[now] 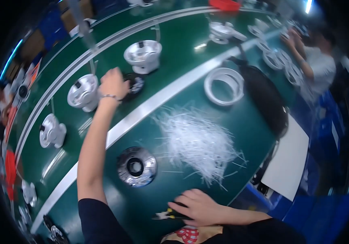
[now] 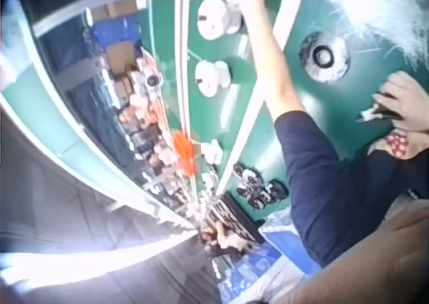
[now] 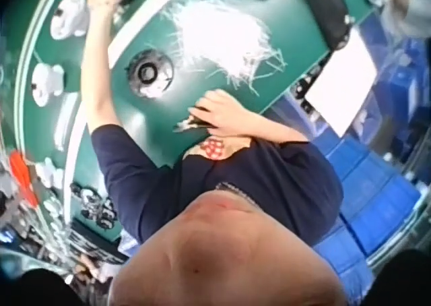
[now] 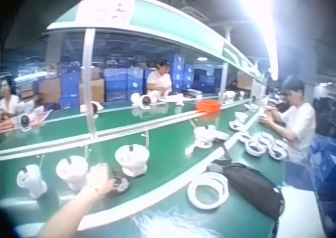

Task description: Assembling electronic components into circular housings on a factory production line.

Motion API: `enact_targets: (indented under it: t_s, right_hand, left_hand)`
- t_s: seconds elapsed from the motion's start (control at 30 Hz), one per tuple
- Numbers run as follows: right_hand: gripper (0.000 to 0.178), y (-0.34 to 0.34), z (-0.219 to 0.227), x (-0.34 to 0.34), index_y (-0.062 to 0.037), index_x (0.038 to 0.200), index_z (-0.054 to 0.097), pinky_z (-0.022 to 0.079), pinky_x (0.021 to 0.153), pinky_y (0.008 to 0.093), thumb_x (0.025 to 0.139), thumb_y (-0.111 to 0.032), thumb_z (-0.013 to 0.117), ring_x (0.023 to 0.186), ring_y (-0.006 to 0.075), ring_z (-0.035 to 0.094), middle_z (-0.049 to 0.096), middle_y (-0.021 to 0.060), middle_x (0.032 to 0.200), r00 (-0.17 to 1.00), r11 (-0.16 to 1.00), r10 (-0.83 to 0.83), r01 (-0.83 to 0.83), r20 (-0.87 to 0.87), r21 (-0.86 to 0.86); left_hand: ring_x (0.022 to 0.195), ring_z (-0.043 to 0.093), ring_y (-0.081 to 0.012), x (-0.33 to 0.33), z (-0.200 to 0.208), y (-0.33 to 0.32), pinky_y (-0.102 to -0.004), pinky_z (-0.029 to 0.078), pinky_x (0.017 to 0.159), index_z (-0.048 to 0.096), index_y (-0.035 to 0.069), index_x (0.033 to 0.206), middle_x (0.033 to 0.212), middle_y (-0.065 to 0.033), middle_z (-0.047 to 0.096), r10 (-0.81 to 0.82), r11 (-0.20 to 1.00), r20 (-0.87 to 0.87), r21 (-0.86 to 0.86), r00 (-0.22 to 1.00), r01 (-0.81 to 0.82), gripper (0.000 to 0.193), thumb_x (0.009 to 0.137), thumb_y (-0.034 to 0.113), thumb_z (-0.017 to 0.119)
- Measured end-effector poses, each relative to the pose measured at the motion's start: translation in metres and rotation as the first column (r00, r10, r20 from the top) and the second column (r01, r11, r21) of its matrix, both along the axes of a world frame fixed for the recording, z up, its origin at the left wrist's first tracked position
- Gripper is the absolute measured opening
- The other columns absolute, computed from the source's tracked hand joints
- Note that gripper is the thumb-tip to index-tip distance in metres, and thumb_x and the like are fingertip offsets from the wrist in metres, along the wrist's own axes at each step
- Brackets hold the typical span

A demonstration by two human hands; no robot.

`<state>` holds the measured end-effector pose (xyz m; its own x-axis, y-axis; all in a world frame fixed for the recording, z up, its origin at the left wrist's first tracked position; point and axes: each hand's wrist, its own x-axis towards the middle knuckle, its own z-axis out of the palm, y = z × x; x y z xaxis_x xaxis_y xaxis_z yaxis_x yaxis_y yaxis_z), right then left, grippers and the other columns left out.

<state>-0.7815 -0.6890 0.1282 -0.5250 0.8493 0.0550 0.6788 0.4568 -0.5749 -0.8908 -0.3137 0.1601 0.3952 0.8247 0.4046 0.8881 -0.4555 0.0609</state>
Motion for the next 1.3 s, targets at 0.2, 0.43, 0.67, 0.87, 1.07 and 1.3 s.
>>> enact_targets:
  t_s: [0.2,0.43,0.67,0.87,1.07,1.3]
  right_hand:
    - [0.055,0.032,0.022,0.013,-0.0013,0.106,0.053,0.038,0.087,0.0393,0.059,-0.024,0.070,0.096,0.0287,0.049,0.051,0.0127,0.100,0.985,0.931,0.021,0.042,-0.169,0.363]
    - [0.030,0.186,0.081,0.185,-0.0102,0.095,0.062,0.047,0.072,0.0417,0.066,-0.004,0.059,0.084,0.0330,0.058,0.054,0.0167,0.096,0.454,0.407,-0.887,0.681,0.085,0.609]
    - [0.008,0.243,0.078,0.196,-0.0018,0.067,0.061,0.046,0.068,0.0416,0.067,-0.003,0.054,0.078,0.0345,0.058,0.060,0.0197,0.075,0.535,0.573,-0.778,0.389,0.329,0.722]
    - [0.014,0.219,0.150,-0.026,-0.0007,0.070,0.060,0.048,0.069,0.0348,0.062,0.007,0.051,0.076,0.0285,0.061,0.062,0.0139,0.083,0.982,0.616,0.011,-0.154,0.188,0.772]
    - [0.006,0.178,0.086,-0.249,-0.0013,0.061,0.058,0.051,0.058,0.0361,0.061,-0.007,0.057,0.071,0.0266,0.062,0.059,0.0130,0.070,0.646,0.444,0.597,-0.759,0.475,0.476]
    - [0.015,0.166,0.019,-0.305,-0.0009,0.077,0.059,0.047,0.062,0.0388,0.062,-0.003,0.054,0.071,0.0305,0.058,0.058,0.0147,0.093,0.608,0.522,0.768,-0.776,0.199,0.354]
  left_hand:
    - [0.096,0.056,-0.0344,-0.019,-0.024,0.021,-0.0384,0.045,0.083,0.042,0.003,0.119,0.102,-0.0214,0.058,0.153,0.965,0.220,-0.242,0.963,-0.098,0.064,0.066,0.026,0.070]
    - [0.090,0.057,-0.0199,-0.084,0.015,-0.076,-0.0287,0.044,0.079,0.051,-0.002,0.107,0.095,-0.0122,0.060,-0.087,0.983,0.621,-0.072,0.779,0.167,0.038,0.075,0.012,0.064]
    - [0.093,0.053,-0.0117,-0.240,0.017,-0.225,-0.0230,0.045,0.079,0.047,-0.002,0.110,0.103,-0.0074,0.055,0.233,0.936,0.933,-0.292,0.274,0.196,0.028,0.082,0.001,0.054]
    - [0.091,0.055,-0.0118,-0.309,-0.046,-0.286,-0.0223,0.049,0.072,0.042,0.000,0.114,0.105,-0.0069,0.054,0.277,0.960,0.952,-0.281,-0.127,-0.008,0.030,0.085,0.001,0.050]
    - [0.096,0.053,-0.0142,-0.324,-0.064,-0.289,-0.0249,0.047,0.077,0.040,0.001,0.115,0.109,-0.0077,0.050,0.173,0.975,0.962,-0.197,-0.211,-0.099,0.030,0.086,0.003,0.049]
    - [0.096,0.051,-0.0139,-0.362,-0.078,-0.282,-0.0265,0.043,0.083,0.040,0.000,0.115,0.106,-0.0075,0.052,0.049,0.952,0.967,-0.121,-0.251,-0.282,0.032,0.086,0.006,0.053]
